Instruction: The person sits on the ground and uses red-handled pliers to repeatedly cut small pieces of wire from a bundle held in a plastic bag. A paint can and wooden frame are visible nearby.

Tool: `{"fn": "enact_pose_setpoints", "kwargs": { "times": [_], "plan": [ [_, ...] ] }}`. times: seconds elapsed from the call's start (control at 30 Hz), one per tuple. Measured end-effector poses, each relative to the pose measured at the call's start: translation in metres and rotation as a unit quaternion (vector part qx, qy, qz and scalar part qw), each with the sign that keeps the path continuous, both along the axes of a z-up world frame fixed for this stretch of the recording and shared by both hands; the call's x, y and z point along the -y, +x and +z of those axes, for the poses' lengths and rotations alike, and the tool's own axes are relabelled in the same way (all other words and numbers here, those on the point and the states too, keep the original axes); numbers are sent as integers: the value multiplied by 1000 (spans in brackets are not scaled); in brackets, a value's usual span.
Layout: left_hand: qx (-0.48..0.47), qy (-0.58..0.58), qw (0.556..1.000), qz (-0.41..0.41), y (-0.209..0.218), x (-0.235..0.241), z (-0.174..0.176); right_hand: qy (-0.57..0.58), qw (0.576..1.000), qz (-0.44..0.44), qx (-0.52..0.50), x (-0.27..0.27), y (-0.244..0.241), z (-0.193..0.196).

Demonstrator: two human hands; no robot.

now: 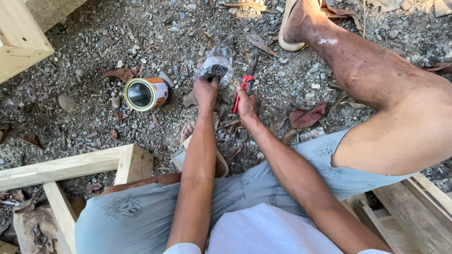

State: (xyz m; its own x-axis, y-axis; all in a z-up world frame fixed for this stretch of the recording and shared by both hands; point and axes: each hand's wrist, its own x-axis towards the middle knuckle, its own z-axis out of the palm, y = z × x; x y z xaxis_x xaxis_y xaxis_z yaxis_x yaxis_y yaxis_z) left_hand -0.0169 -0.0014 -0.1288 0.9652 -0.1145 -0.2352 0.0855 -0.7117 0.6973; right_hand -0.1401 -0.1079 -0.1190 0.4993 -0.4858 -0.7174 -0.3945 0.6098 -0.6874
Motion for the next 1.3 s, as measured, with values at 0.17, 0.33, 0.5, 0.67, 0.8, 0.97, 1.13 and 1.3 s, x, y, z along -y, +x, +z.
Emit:
{"fn": "enact_pose_setpoints", "kwargs": {
  "times": [0.17,0.33,0.5,0.67,0.8,0.97,1.13,1.3],
  "plan": [
    [-15,-102,995,-9,6,-18,-9,-19,999,30,11,-8,-6,8],
    [-92,-173,981,-2,19,-21,-18,-32,997,62,24,-7,2,14],
    [-198,-334,920,54,16,-24,-1,-15,993,109,31,-13,-1,15],
    [-169,-399,896,95,3,-10,9,-93,979,183,14,-24,-1,18],
    [-144,-419,888,124,0,0,9,-132,965,225,23,-27,-4,25],
    [-145,-443,875,134,-6,0,21,-105,963,234,85,-27,-3,40],
    [-138,-447,873,138,-7,3,37,-70,963,247,84,-24,-1,56],
    [-123,-410,895,122,-5,2,39,-163,937,293,93,-24,-3,60]
  ]
}}
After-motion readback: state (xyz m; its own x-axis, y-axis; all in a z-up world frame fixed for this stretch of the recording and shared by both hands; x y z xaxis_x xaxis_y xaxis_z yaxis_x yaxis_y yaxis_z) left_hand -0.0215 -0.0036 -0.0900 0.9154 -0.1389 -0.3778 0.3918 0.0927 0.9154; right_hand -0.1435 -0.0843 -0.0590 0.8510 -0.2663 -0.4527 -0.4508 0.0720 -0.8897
